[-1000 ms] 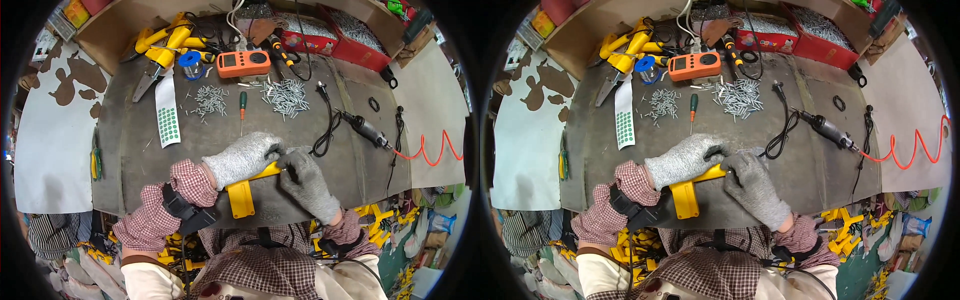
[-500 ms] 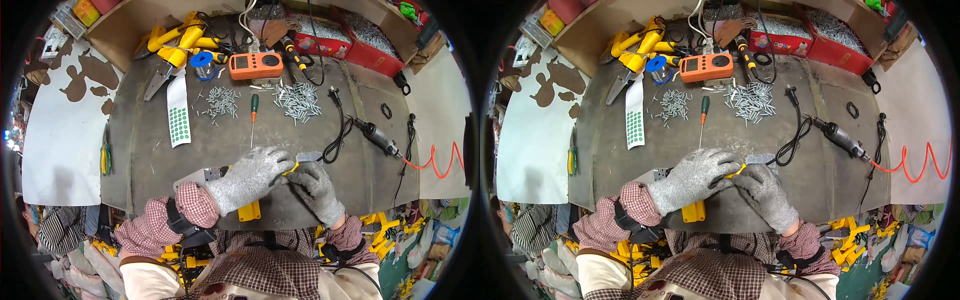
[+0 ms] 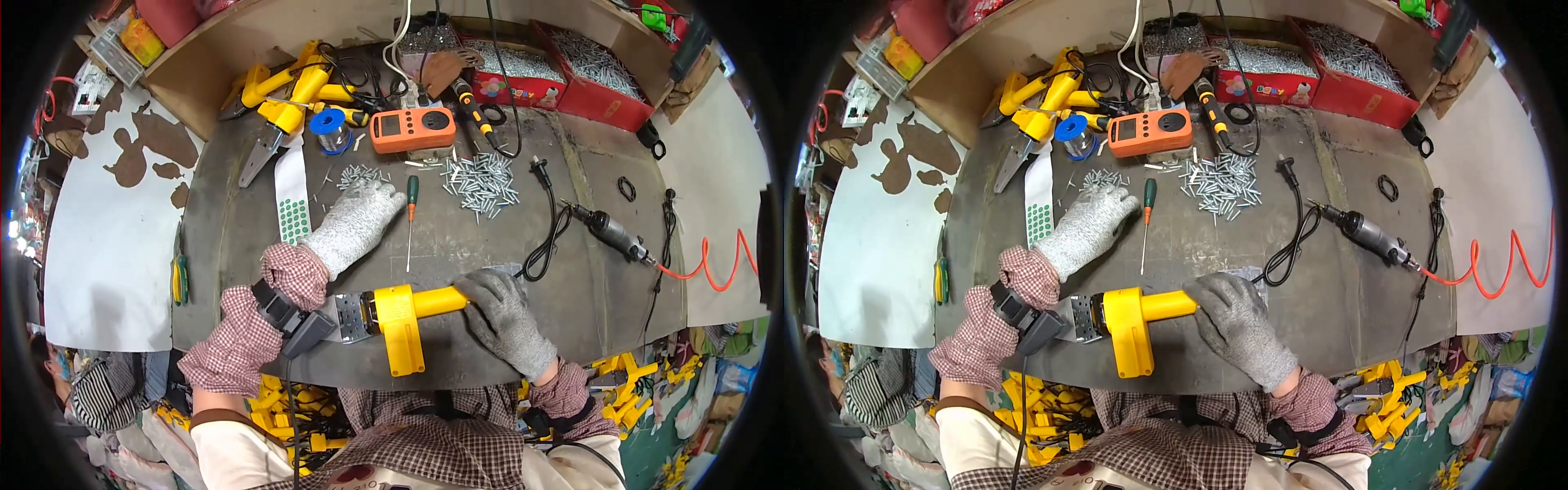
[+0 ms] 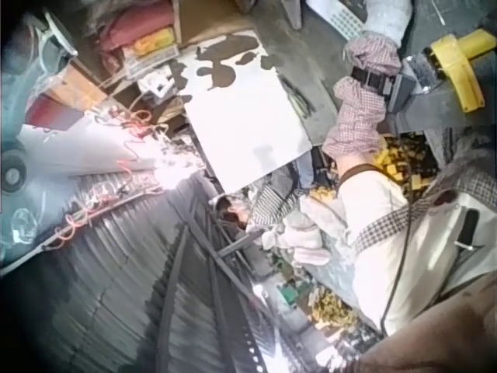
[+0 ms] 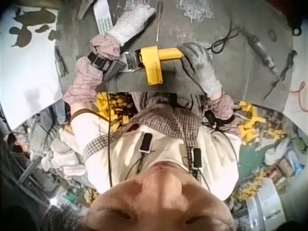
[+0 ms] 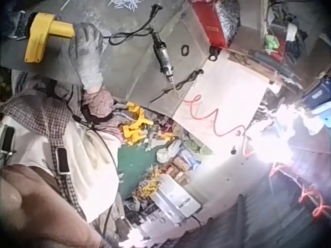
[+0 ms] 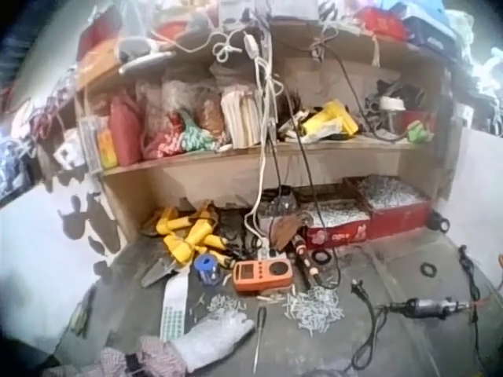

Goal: Assembling a yellow handheld tool by connecting internal wires, attaching metal components, and securing with screws.

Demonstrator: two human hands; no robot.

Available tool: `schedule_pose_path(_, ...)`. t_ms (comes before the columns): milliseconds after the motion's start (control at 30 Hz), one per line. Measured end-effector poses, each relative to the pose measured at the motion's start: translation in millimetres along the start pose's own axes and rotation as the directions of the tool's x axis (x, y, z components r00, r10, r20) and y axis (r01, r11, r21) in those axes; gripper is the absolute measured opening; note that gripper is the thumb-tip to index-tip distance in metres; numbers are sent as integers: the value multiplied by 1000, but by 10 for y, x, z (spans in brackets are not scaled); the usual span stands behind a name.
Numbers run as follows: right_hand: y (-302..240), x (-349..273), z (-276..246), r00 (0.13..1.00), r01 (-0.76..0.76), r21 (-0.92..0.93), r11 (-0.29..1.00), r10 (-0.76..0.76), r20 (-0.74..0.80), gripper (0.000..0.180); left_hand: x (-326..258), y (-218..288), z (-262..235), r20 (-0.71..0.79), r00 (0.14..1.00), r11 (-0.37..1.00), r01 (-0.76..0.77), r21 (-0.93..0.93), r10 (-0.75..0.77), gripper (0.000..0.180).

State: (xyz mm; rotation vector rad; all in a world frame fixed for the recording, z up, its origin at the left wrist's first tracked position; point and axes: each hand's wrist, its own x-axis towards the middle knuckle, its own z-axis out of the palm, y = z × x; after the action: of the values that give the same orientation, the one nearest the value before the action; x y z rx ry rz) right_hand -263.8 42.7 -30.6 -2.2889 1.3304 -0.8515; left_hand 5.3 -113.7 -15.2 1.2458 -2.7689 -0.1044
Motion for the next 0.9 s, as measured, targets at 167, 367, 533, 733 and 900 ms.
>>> schedule_pose_path(167,69,5,-9,1000,4,20,1000,-4,-11,47,-46,39,-110,-1,999,995,-49,-89,49,29)
schedule_pose_path(367,112,9,16,994,99,-32,995,-100,-30,47,-656,368,-235,252,968,275,247,-929,-19,21)
schedule_pose_path(533,35,10,-9,999,25,-57,998,-27,-36,46,-804,351,-191,222,975,318,203,-926,22,33)
schedule_pose_path(733,32,-20,-61,998,21,-140,990,-29,-55,44,-934,433,-215,118,991,454,77,-888,62,50)
schedule_pose_path(900,-87,87,37,997,64,-62,996,-66,-32,41,-1194,583,-203,-66,996,764,1,-646,-56,58)
